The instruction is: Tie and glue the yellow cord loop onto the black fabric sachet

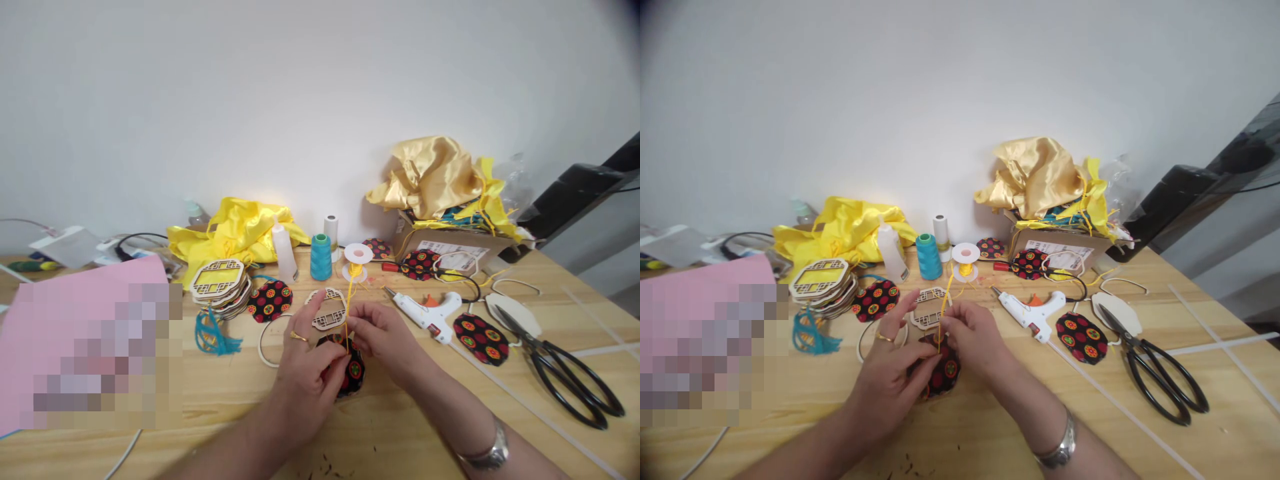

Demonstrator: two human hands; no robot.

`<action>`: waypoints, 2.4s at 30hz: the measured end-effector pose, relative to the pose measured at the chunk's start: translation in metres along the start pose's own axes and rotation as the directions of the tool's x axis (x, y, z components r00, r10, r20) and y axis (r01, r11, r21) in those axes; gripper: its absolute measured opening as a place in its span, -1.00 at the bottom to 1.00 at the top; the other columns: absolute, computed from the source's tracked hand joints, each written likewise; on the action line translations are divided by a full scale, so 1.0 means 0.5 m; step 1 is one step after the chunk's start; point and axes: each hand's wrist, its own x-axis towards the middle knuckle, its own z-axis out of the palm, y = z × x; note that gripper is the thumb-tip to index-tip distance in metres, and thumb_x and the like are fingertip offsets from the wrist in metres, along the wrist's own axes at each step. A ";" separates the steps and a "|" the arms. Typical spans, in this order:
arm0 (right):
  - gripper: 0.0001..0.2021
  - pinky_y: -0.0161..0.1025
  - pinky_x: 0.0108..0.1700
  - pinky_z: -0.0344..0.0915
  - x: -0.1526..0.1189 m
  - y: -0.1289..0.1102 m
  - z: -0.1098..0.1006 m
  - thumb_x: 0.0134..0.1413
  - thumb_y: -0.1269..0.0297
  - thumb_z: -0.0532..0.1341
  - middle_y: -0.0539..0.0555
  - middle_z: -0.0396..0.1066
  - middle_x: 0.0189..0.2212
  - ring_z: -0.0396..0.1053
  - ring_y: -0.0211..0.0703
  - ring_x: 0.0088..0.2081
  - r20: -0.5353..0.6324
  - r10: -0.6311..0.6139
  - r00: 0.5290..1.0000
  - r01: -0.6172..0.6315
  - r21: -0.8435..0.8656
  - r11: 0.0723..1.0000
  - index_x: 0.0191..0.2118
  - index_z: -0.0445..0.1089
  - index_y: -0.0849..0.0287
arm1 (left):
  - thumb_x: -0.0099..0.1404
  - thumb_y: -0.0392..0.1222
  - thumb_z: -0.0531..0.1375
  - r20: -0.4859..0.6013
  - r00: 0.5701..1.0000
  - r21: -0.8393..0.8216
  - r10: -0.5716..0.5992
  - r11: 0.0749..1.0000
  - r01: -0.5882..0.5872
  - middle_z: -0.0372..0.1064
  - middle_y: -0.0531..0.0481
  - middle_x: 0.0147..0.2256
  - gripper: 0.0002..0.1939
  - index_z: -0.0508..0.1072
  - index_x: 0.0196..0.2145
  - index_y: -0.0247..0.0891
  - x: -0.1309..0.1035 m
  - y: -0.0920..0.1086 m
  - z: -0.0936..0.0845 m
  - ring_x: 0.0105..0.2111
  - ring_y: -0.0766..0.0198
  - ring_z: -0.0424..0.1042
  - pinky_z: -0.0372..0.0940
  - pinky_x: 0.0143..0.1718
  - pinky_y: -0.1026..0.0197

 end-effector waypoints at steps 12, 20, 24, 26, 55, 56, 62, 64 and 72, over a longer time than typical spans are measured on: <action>-0.89 -0.37 -0.55 0.02 -0.004 0.002 0.002 -0.05 0.35 0.12 -0.11 0.16 -0.68 0.06 -0.35 -0.61 0.006 -0.028 1.000 0.028 -0.120 0.992 -0.54 0.23 0.19 | 0.21 -0.26 0.09 0.197 0.928 -0.611 -0.316 0.701 0.368 0.33 -0.18 -0.03 -0.90 0.32 -0.27 -0.21 0.017 -0.001 -0.014 -0.05 0.12 0.34 0.22 -0.03 0.08; -0.90 -0.36 -0.45 0.11 -0.010 0.000 0.001 -0.05 0.42 0.11 -0.06 0.26 -0.60 0.17 -0.30 -0.50 0.002 -0.075 0.997 0.072 -0.313 0.947 -0.53 0.30 0.21 | 0.15 -0.18 0.15 0.388 0.807 -0.555 -0.444 0.586 0.590 0.47 0.02 -0.38 -0.84 0.49 -0.33 -0.24 0.035 -0.010 -0.017 -0.34 0.23 0.39 0.26 -0.30 0.26; -0.91 -0.37 -0.46 0.11 -0.009 0.000 0.001 -0.05 0.40 0.12 -0.06 0.26 -0.60 0.17 -0.31 -0.51 0.003 -0.066 0.998 0.064 -0.301 0.952 -0.52 0.30 0.21 | 0.14 -0.17 0.16 0.374 0.810 -0.499 -0.451 0.638 0.586 0.45 0.05 -0.46 -0.84 0.52 -0.40 -0.25 0.036 -0.012 -0.023 -0.42 0.28 0.34 0.22 -0.38 0.30; -0.91 -0.38 -0.49 0.09 -0.009 -0.002 0.001 -0.06 0.39 0.13 -0.07 0.24 -0.62 0.14 -0.33 -0.54 0.008 -0.045 0.999 0.046 -0.263 0.964 -0.53 0.29 0.22 | 0.13 -0.18 0.17 0.382 0.803 -0.501 -0.458 0.627 0.596 0.42 0.07 -0.50 -0.85 0.53 -0.42 -0.25 0.036 -0.012 -0.023 -0.47 0.32 0.31 0.20 -0.43 0.33; -0.89 -0.40 -0.60 -0.02 -0.013 -0.025 0.003 -0.12 0.29 0.18 -0.11 0.19 -0.67 0.04 -0.40 -0.64 0.109 0.053 0.993 -0.056 0.029 0.998 -0.52 0.29 0.22 | 0.02 -0.22 0.24 0.366 0.773 -0.579 -0.518 0.523 0.625 0.41 0.08 -0.61 -0.91 0.54 -0.54 -0.26 0.039 -0.011 -0.025 -0.56 0.35 0.28 0.18 -0.51 0.34; -0.89 -0.40 -0.59 0.01 -0.011 -0.023 0.002 -0.10 0.29 0.17 -0.10 0.21 -0.66 0.06 -0.39 -0.63 0.099 0.039 0.994 -0.039 0.005 0.999 -0.49 0.32 0.23 | 0.02 -0.21 0.24 0.354 0.778 -0.581 -0.519 0.530 0.618 0.41 0.08 -0.61 -0.91 0.54 -0.55 -0.26 0.040 -0.012 -0.026 -0.55 0.35 0.28 0.18 -0.50 0.34; -0.85 -0.34 -0.33 0.19 -0.009 -0.017 -0.016 -0.02 0.39 0.14 -0.01 0.42 -0.46 0.29 -0.26 -0.40 0.074 -0.117 0.990 0.133 -0.277 0.952 -0.34 0.45 0.18 | 0.02 -0.19 0.24 0.286 0.782 -0.567 -0.553 0.560 0.604 0.43 0.09 -0.58 -0.90 0.54 -0.55 -0.24 0.045 -0.016 -0.030 -0.52 0.32 0.31 0.21 -0.46 0.32; -0.87 -0.32 -0.33 0.19 -0.012 -0.020 -0.019 -0.01 0.38 0.13 -0.01 0.41 -0.49 0.30 -0.25 -0.41 0.068 -0.136 0.988 0.151 -0.355 0.923 -0.41 0.44 0.18 | 0.02 -0.20 0.24 0.269 0.781 -0.564 -0.564 0.565 0.603 0.44 0.08 -0.56 -0.90 0.55 -0.53 -0.24 0.045 -0.017 -0.030 -0.51 0.31 0.33 0.21 -0.45 0.32; -0.81 -0.36 -0.46 0.13 -0.031 -0.023 -0.001 0.08 0.24 0.12 -0.04 0.33 -0.58 0.22 -0.30 -0.51 0.042 -0.246 0.968 0.236 -0.469 0.851 -0.49 0.34 0.18 | 0.04 -0.19 0.24 0.253 0.755 -0.605 -0.605 0.510 0.611 0.44 0.10 -0.58 -0.88 0.54 -0.58 -0.22 0.047 -0.019 -0.027 -0.51 0.30 0.35 0.22 -0.41 0.30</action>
